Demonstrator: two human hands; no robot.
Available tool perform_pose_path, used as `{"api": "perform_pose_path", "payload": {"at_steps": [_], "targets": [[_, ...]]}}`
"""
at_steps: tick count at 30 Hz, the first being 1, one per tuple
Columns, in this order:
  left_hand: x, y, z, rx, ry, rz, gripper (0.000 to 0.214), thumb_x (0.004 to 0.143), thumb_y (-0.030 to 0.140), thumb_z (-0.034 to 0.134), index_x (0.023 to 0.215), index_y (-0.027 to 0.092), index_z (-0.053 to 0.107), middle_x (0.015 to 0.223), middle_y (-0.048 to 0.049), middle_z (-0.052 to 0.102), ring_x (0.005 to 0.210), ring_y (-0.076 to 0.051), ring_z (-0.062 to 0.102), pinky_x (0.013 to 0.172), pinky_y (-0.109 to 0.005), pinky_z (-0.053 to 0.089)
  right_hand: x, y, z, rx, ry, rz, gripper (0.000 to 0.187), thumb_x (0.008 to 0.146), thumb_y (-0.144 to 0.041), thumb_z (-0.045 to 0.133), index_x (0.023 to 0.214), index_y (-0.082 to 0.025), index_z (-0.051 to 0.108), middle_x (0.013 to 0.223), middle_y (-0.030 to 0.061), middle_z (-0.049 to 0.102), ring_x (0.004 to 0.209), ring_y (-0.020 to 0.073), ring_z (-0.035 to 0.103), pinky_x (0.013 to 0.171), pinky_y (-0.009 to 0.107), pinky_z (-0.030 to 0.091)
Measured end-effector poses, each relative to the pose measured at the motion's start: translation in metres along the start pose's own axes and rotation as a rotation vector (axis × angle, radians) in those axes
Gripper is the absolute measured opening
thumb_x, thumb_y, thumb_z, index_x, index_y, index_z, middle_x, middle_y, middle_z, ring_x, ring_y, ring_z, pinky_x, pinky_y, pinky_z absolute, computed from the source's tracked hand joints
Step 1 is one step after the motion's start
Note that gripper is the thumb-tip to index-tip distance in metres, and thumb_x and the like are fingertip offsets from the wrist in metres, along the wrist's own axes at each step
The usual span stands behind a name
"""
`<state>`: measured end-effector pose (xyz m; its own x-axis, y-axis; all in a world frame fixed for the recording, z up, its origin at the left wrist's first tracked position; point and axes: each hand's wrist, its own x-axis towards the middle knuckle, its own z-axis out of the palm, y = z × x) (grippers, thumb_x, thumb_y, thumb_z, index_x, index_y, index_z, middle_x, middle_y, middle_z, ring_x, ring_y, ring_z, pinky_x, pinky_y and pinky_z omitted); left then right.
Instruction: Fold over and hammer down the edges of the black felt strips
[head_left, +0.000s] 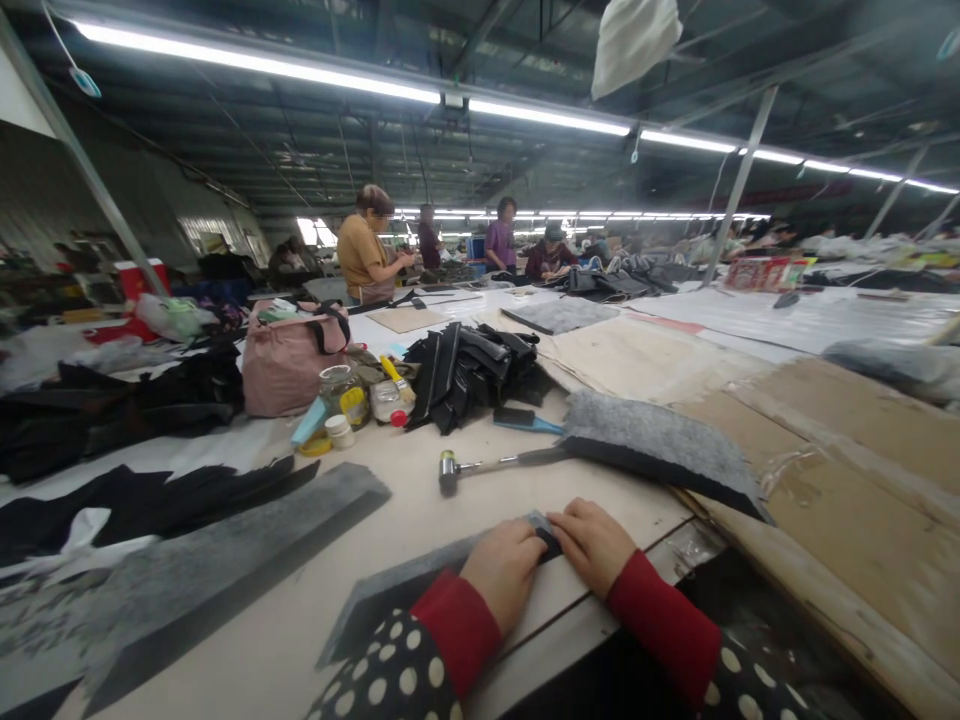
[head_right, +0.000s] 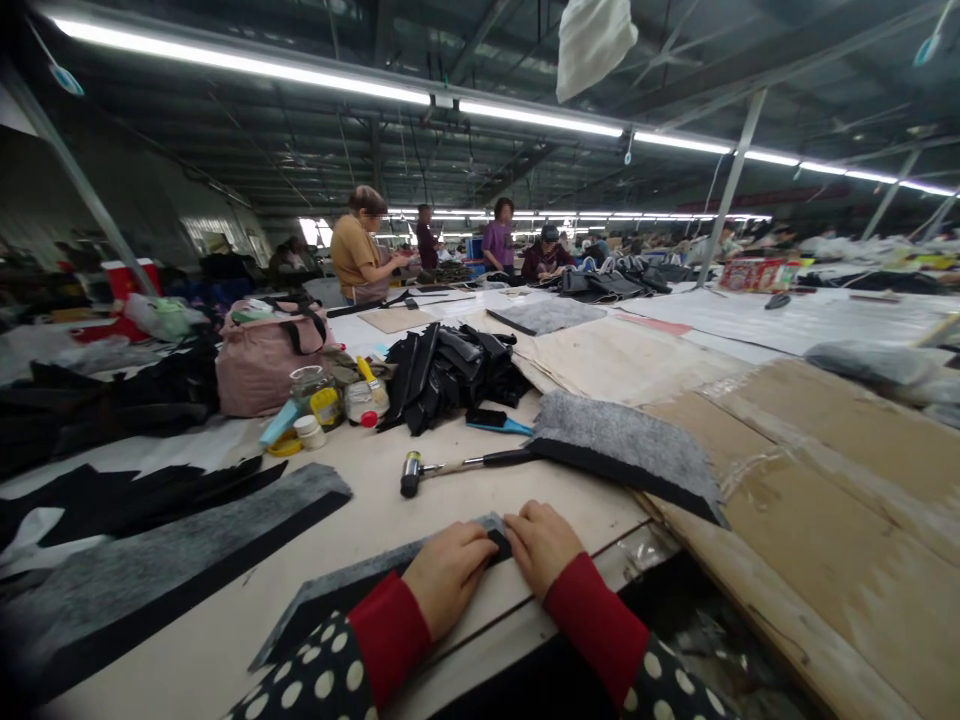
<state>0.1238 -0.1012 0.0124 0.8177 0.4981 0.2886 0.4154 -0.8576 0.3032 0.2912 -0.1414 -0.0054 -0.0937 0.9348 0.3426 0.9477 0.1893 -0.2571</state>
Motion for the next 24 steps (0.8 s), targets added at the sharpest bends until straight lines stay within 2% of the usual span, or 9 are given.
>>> {"api": "perform_pose_path", "payload": {"at_steps": [6, 12, 17, 24], "targets": [[-0.001, 0.001, -0.002, 0.073, -0.057, -0.008, 0.022, 0.081, 0.014, 0.040, 0.094, 0.017, 0.058, 0.094, -0.0039, 0.057, 0.084, -0.017, 0.049, 0.078, -0.031, 0.043, 0.004, 0.007, -0.001, 0.211, -0.084, 0.042, 0.028, 0.082, -0.022, 0.039, 0.097, -0.018, 0.062, 0.077, 0.0060, 0.057, 0.076, 0.0153, 0.051, 0.072, 0.029, 0.041], [-0.001, 0.000, 0.001, 0.090, -0.054, -0.011, 0.023, 0.083, 0.015, 0.038, 0.097, 0.018, 0.056, 0.097, -0.0036, 0.055, 0.085, -0.016, 0.047, 0.079, -0.029, 0.043, 0.005, 0.008, -0.013, 0.448, -0.206, 0.177, 0.027, 0.079, -0.024, 0.042, 0.091, -0.016, 0.065, 0.085, 0.0051, 0.063, 0.080, 0.0156, 0.056, 0.077, 0.029, 0.042], [0.000, 0.001, 0.000, 0.110, -0.067, 0.011, 0.028, 0.083, 0.013, 0.036, 0.106, 0.017, 0.051, 0.107, -0.0035, 0.051, 0.090, -0.017, 0.045, 0.083, -0.030, 0.040, -0.001, 0.007, -0.019, 0.377, -0.195, 0.177, 0.027, 0.076, -0.022, 0.045, 0.094, -0.017, 0.064, 0.080, 0.0042, 0.062, 0.076, 0.0152, 0.055, 0.072, 0.028, 0.042], [0.001, 0.005, -0.001, 0.143, -0.126, -0.011, 0.035, 0.081, 0.012, 0.036, 0.114, 0.018, 0.044, 0.115, -0.0032, 0.047, 0.092, -0.019, 0.041, 0.082, -0.033, 0.039, -0.007, 0.004, -0.016, 0.222, -0.137, 0.131, 0.026, 0.074, -0.017, 0.046, 0.092, -0.019, 0.065, 0.066, 0.0020, 0.056, 0.065, 0.0125, 0.051, 0.061, 0.023, 0.040]]}}
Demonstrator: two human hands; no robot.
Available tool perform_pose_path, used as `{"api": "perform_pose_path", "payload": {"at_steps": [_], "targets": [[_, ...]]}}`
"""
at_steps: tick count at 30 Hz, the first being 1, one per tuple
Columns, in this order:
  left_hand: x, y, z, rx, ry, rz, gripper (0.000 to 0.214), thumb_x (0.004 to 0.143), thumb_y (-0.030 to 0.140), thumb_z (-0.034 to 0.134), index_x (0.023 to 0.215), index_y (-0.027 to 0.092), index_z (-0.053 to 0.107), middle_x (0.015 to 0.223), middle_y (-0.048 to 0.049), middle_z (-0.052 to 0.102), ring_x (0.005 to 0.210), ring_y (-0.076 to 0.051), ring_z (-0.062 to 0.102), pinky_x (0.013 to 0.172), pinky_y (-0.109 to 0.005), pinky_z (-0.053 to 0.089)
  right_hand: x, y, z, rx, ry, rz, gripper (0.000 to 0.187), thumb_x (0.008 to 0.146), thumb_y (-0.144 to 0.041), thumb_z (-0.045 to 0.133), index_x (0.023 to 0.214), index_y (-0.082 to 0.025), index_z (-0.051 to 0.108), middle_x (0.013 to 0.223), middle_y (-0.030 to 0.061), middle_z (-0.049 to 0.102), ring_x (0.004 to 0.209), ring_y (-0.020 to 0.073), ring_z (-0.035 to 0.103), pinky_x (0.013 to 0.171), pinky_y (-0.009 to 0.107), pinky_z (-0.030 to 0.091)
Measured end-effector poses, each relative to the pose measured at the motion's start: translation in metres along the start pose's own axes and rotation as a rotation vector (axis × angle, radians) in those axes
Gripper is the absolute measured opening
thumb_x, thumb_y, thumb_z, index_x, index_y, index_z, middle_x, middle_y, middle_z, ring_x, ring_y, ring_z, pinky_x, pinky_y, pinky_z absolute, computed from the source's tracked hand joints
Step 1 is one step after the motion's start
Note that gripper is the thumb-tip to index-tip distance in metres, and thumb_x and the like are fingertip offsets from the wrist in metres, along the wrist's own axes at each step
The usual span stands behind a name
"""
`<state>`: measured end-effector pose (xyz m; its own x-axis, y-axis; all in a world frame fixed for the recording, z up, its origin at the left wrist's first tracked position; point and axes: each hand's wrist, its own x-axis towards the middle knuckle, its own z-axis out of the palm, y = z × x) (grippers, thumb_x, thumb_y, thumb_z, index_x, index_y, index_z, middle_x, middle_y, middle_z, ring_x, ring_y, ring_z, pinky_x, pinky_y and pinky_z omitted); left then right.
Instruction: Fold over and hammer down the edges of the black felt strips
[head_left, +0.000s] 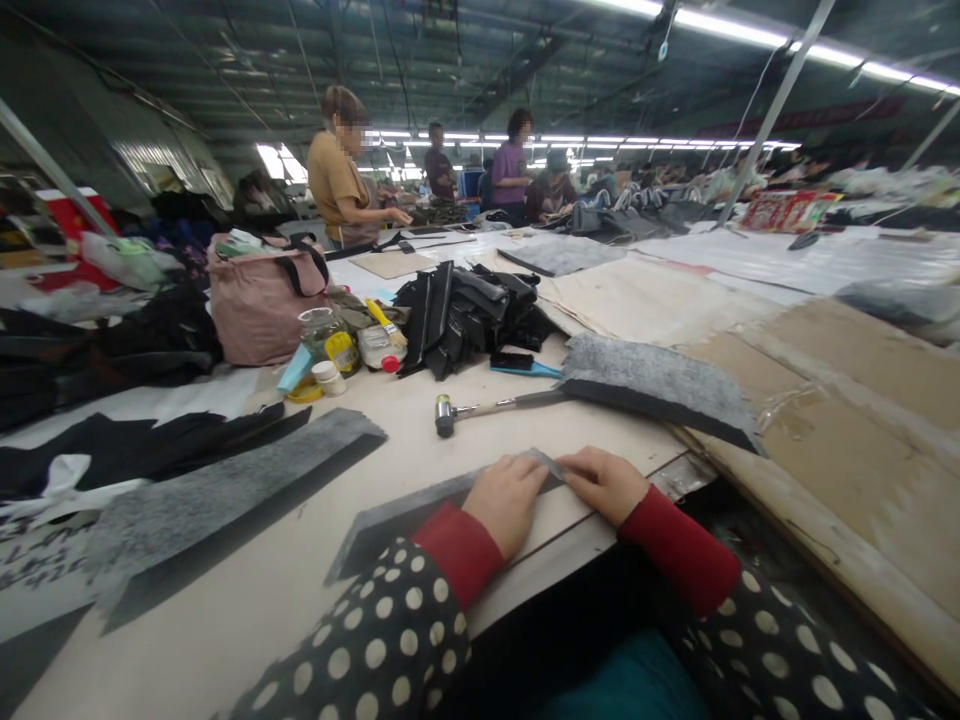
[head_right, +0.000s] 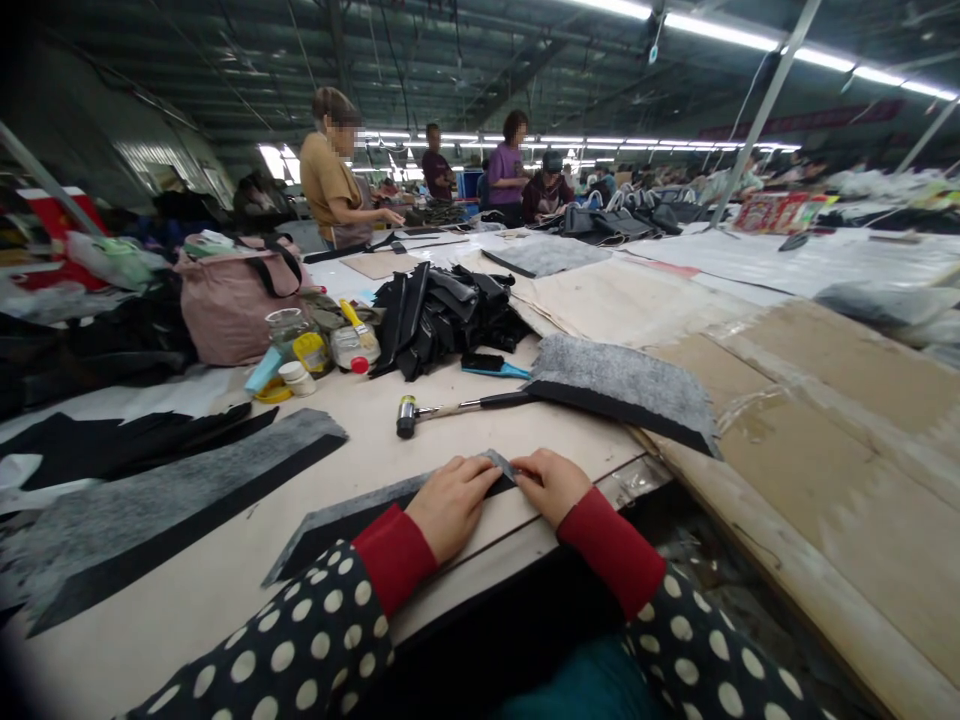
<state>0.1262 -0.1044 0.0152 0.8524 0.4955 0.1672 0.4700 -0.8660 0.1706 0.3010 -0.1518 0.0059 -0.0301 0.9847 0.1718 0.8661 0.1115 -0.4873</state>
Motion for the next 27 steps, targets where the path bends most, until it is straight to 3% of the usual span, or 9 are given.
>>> {"api": "perform_pose_path", "payload": {"at_steps": [11, 20, 23, 27], "targets": [[0.002, 0.002, 0.002, -0.063, 0.009, -0.066, 0.035, 0.077, 0.010, 0.038, 0.110, 0.019, 0.045, 0.107, -0.0045, 0.046, 0.093, -0.019, 0.041, 0.084, -0.034, 0.038, -0.006, 0.001, 0.014, -0.141, 0.132, -0.191, 0.027, 0.078, -0.013, 0.039, 0.092, -0.016, 0.062, 0.074, 0.0041, 0.054, 0.072, 0.0131, 0.051, 0.068, 0.025, 0.042], [0.003, -0.002, 0.002, -0.109, 0.055, -0.043, 0.022, 0.080, 0.011, 0.035, 0.094, 0.015, 0.051, 0.093, -0.0048, 0.054, 0.088, -0.017, 0.046, 0.083, -0.031, 0.039, -0.009, -0.008, 0.019, -0.517, 0.043, -0.259, 0.024, 0.078, -0.008, 0.041, 0.095, -0.011, 0.057, 0.077, 0.0076, 0.051, 0.071, 0.0175, 0.044, 0.064, 0.029, 0.040], [0.003, -0.001, 0.001, -0.060, 0.037, -0.019, 0.027, 0.081, 0.011, 0.034, 0.104, 0.015, 0.047, 0.106, -0.0064, 0.051, 0.093, -0.017, 0.046, 0.085, -0.032, 0.039, -0.009, -0.010, 0.021, -0.577, 0.043, -0.278, 0.024, 0.078, -0.007, 0.040, 0.095, -0.010, 0.056, 0.076, 0.0082, 0.050, 0.071, 0.0183, 0.043, 0.062, 0.030, 0.039], [0.004, 0.003, 0.001, 0.079, -0.030, 0.079, 0.039, 0.082, 0.013, 0.031, 0.121, 0.014, 0.036, 0.131, -0.0079, 0.034, 0.099, -0.021, 0.043, 0.084, -0.036, 0.039, -0.011, -0.007, 0.024, -0.562, 0.105, -0.286, 0.023, 0.079, -0.007, 0.037, 0.087, -0.012, 0.058, 0.076, 0.0081, 0.050, 0.071, 0.0181, 0.042, 0.064, 0.031, 0.039]]}}
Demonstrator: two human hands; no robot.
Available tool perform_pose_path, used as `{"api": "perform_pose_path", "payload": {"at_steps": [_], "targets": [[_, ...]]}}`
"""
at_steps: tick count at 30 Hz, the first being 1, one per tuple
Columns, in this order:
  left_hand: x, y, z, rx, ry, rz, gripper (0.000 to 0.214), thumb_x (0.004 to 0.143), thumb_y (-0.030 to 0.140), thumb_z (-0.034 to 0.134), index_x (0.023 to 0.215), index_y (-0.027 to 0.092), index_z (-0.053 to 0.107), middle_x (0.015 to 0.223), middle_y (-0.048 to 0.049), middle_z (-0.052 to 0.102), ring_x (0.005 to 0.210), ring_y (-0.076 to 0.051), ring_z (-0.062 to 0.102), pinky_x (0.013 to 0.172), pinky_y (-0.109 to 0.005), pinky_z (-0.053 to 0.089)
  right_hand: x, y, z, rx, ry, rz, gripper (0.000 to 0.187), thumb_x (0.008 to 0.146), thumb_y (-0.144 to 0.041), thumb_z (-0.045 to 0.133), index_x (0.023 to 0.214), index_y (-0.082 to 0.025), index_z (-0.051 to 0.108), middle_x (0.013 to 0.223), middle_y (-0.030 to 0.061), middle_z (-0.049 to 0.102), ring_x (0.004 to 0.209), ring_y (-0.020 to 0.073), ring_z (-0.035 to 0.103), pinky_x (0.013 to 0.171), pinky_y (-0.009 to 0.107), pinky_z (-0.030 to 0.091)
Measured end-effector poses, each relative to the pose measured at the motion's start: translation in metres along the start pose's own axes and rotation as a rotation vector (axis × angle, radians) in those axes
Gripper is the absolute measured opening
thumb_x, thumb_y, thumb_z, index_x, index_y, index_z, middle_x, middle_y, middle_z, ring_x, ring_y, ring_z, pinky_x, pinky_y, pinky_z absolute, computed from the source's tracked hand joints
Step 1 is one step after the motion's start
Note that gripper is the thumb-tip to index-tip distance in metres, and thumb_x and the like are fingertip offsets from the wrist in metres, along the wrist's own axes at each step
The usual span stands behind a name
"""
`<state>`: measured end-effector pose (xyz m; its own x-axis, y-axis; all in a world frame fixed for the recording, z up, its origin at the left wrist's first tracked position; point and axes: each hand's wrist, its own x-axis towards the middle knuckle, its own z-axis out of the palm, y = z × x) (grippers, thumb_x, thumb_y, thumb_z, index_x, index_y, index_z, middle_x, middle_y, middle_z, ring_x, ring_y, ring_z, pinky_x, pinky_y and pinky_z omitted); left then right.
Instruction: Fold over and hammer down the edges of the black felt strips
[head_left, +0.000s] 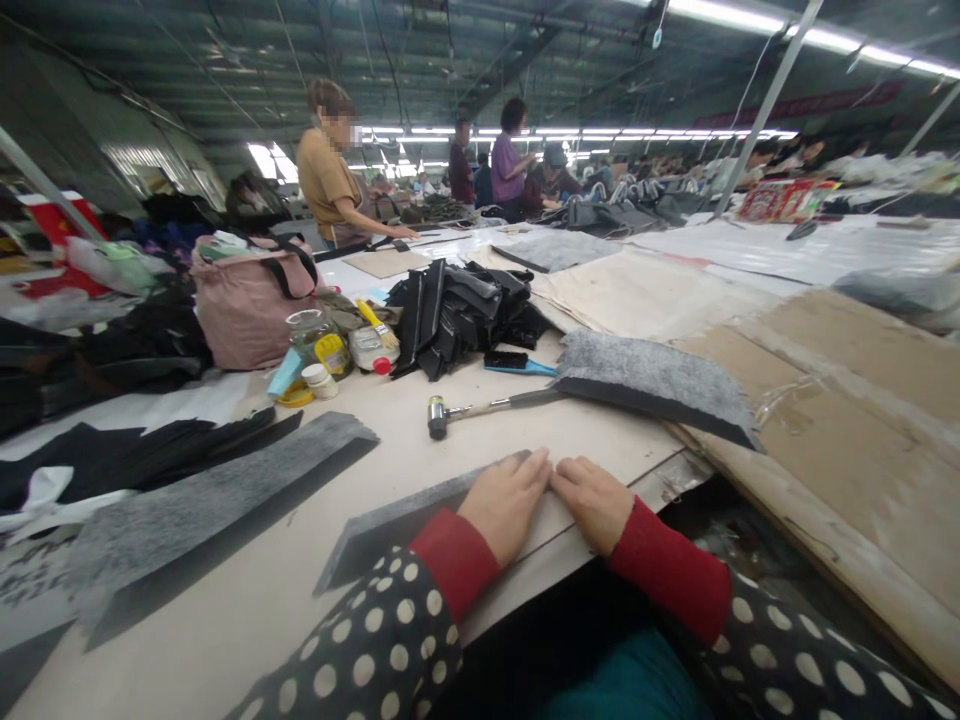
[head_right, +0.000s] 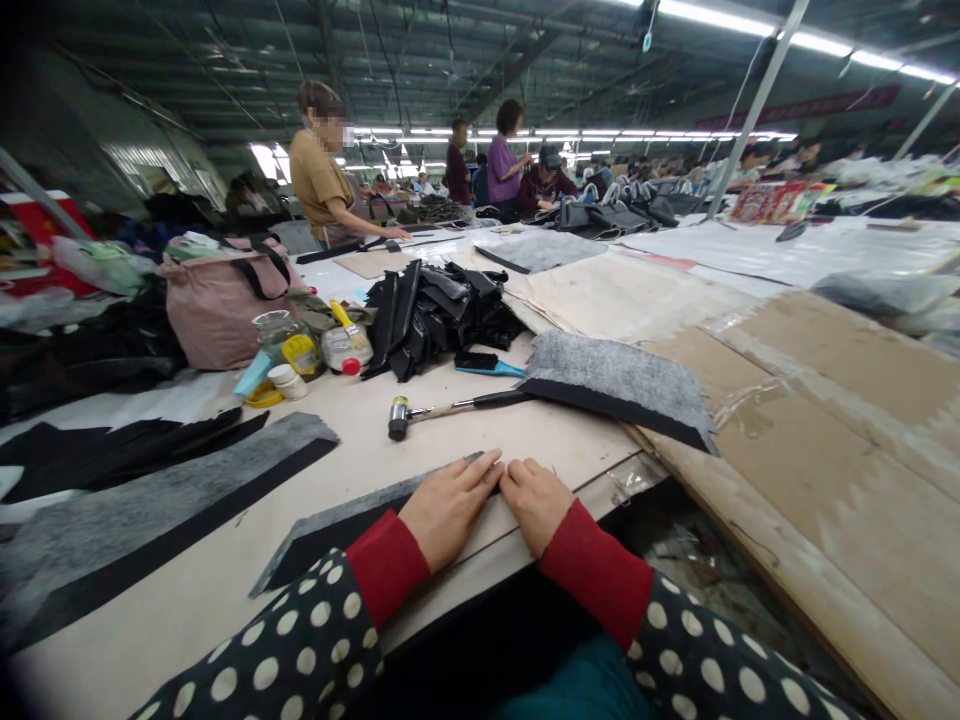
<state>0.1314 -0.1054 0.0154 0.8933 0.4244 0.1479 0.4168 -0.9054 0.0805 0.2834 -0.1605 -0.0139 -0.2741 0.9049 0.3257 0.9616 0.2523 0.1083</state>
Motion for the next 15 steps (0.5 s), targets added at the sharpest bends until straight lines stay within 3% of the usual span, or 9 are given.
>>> {"api": "perform_pose_path", "payload": {"at_steps": [6, 15], "targets": [[0.0027, 0.0096, 0.0001, 0.128, -0.065, -0.007, 0.040, 0.082, 0.013, 0.028, 0.120, 0.007, 0.039, 0.127, -0.0131, 0.039, 0.096, -0.025, 0.045, 0.072, -0.036, 0.043, -0.0053, -0.0001, -0.0003, 0.051, 0.066, 0.007, 0.023, 0.079, -0.008, 0.040, 0.092, -0.011, 0.058, 0.076, 0.0076, 0.050, 0.071, 0.0174, 0.042, 0.066, 0.029, 0.039], [0.0075, 0.0095, -0.0034, 0.083, -0.102, -0.026, 0.037, 0.082, 0.010, 0.029, 0.116, 0.006, 0.042, 0.121, -0.0167, 0.043, 0.101, -0.026, 0.044, 0.079, -0.038, 0.042, -0.0044, 0.0000, -0.0009, 0.057, 0.104, -0.007, 0.019, 0.080, -0.008, 0.040, 0.087, -0.013, 0.057, 0.075, 0.0068, 0.051, 0.069, 0.0170, 0.043, 0.062, 0.029, 0.037]]}}
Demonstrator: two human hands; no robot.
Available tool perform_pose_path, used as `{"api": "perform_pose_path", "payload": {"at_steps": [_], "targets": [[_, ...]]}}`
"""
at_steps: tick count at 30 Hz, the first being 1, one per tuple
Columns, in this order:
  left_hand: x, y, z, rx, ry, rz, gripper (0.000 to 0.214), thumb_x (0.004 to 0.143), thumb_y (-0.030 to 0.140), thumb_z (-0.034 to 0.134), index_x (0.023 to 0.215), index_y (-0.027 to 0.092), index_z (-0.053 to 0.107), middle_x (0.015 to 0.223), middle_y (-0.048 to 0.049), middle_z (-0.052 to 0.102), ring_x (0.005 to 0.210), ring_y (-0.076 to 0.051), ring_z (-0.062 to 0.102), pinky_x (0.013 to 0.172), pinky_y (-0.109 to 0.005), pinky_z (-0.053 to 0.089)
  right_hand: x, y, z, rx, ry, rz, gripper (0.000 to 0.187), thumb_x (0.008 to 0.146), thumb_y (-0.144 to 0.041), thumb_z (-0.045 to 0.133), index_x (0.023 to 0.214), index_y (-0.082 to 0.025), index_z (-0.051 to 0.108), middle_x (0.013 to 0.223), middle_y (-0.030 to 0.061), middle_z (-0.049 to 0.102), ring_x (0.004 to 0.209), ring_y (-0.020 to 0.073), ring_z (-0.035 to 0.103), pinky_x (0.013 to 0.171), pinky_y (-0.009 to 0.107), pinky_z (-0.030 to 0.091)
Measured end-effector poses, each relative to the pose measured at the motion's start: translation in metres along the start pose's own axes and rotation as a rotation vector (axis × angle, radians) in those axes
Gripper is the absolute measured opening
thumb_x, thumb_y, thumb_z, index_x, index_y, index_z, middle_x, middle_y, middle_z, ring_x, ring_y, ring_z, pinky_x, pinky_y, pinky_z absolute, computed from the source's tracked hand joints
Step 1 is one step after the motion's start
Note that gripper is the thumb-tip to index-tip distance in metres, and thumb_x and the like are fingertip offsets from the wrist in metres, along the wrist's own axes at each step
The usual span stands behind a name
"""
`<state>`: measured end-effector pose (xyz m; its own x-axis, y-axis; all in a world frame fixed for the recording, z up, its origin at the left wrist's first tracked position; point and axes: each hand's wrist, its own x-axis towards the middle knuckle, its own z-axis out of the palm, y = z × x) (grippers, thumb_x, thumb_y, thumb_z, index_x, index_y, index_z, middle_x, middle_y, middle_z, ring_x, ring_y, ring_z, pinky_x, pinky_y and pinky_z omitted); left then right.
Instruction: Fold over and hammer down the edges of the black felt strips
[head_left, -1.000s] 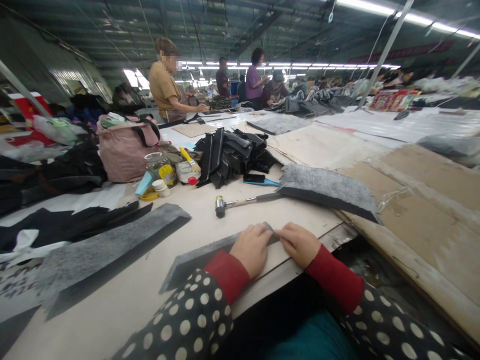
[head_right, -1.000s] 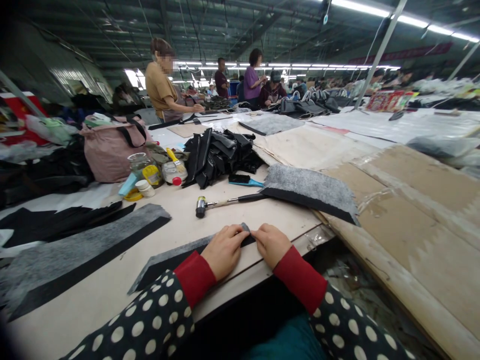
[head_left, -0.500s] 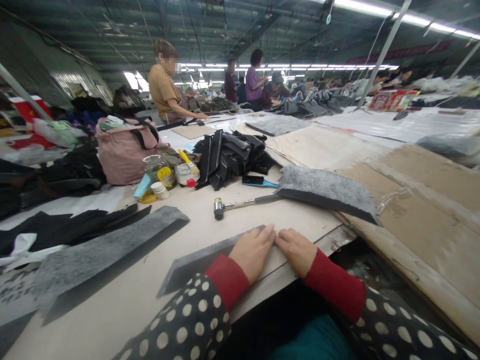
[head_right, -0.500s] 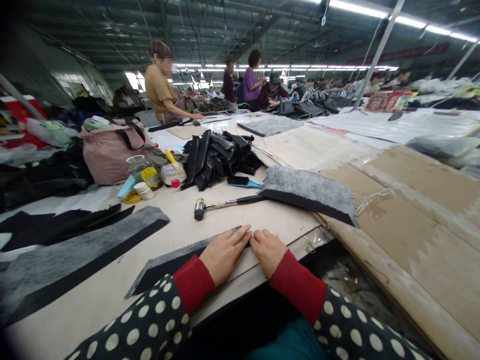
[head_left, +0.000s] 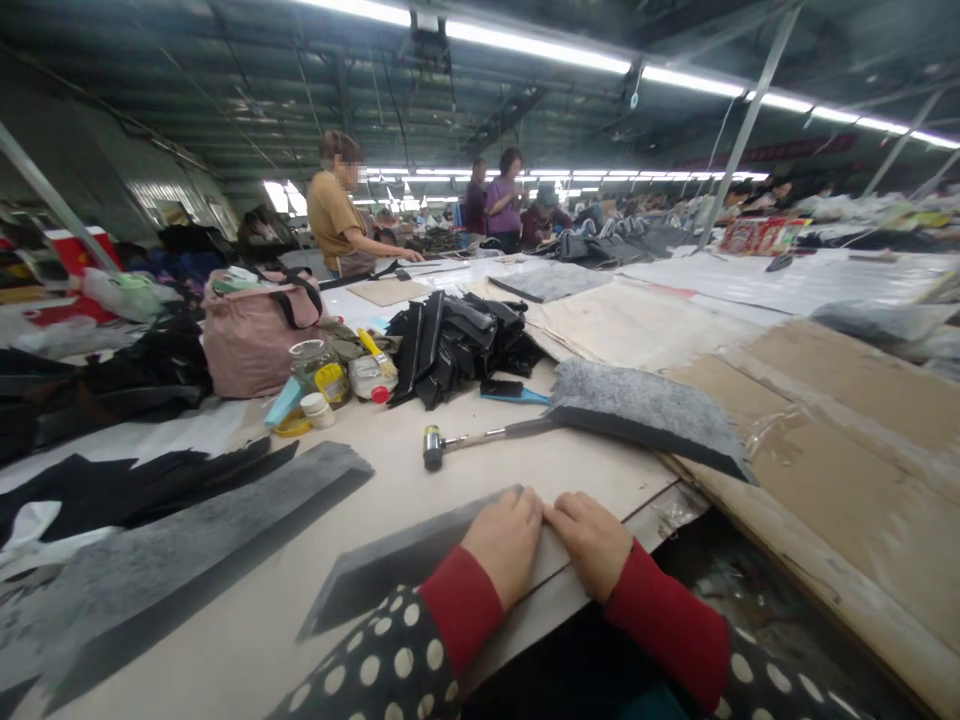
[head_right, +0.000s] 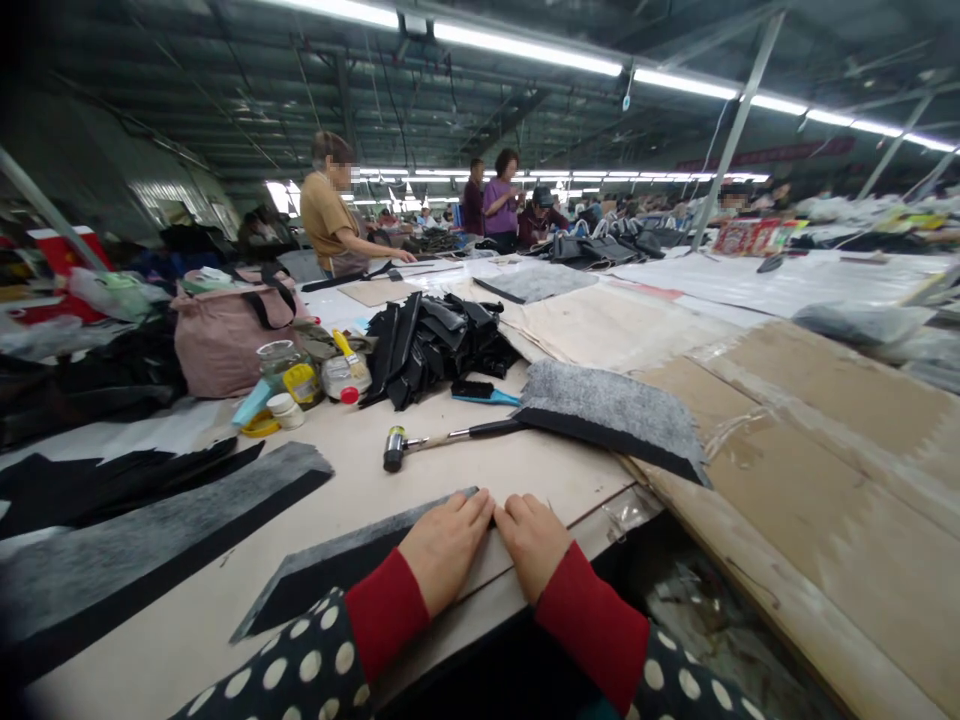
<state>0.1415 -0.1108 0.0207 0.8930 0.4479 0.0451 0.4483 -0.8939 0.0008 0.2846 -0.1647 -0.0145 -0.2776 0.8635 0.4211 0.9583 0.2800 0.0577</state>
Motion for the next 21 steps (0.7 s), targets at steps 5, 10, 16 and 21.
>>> {"api": "perform_pose_path", "payload": {"at_steps": [5, 10, 16, 21], "targets": [[0.006, -0.004, -0.010, 0.003, -0.072, -0.040, 0.034, 0.082, 0.008, 0.029, 0.111, 0.008, 0.047, 0.115, -0.0121, 0.050, 0.097, -0.024, 0.048, 0.078, -0.037, 0.045, 0.001, 0.001, 0.016, -0.053, 0.182, 0.002, 0.017, 0.077, -0.005, 0.042, 0.082, -0.015, 0.055, 0.070, 0.0041, 0.050, 0.065, 0.0157, 0.043, 0.056, 0.027, 0.034], [0.008, -0.005, -0.017, 0.016, -0.091, -0.102, 0.033, 0.080, 0.009, 0.031, 0.107, 0.011, 0.050, 0.106, -0.0111, 0.055, 0.093, -0.025, 0.050, 0.076, -0.042, 0.045, -0.002, 0.004, 0.021, -0.046, 0.256, -0.004, 0.017, 0.070, -0.004, 0.049, 0.077, -0.018, 0.054, 0.066, 0.0015, 0.050, 0.061, 0.0150, 0.042, 0.054, 0.026, 0.030], [0.009, -0.012, -0.020, -0.005, -0.063, -0.120, 0.026, 0.077, 0.015, 0.038, 0.097, 0.012, 0.055, 0.095, -0.0104, 0.058, 0.089, -0.025, 0.050, 0.077, -0.044, 0.042, -0.013, 0.003, 0.011, 0.004, 0.174, 0.040, 0.024, 0.063, -0.005, 0.054, 0.082, -0.019, 0.057, 0.070, 0.0018, 0.054, 0.064, 0.0158, 0.045, 0.056, 0.026, 0.031], [0.004, -0.021, -0.023, -0.103, 0.032, -0.105, 0.020, 0.075, 0.022, 0.045, 0.092, 0.017, 0.055, 0.096, -0.0068, 0.056, 0.093, -0.024, 0.046, 0.079, -0.042, 0.039, -0.003, 0.012, -0.003, 0.215, -0.108, 0.203, 0.025, 0.065, -0.003, 0.045, 0.075, -0.020, 0.062, 0.075, 0.0024, 0.057, 0.073, 0.0158, 0.049, 0.064, 0.025, 0.035]]}}
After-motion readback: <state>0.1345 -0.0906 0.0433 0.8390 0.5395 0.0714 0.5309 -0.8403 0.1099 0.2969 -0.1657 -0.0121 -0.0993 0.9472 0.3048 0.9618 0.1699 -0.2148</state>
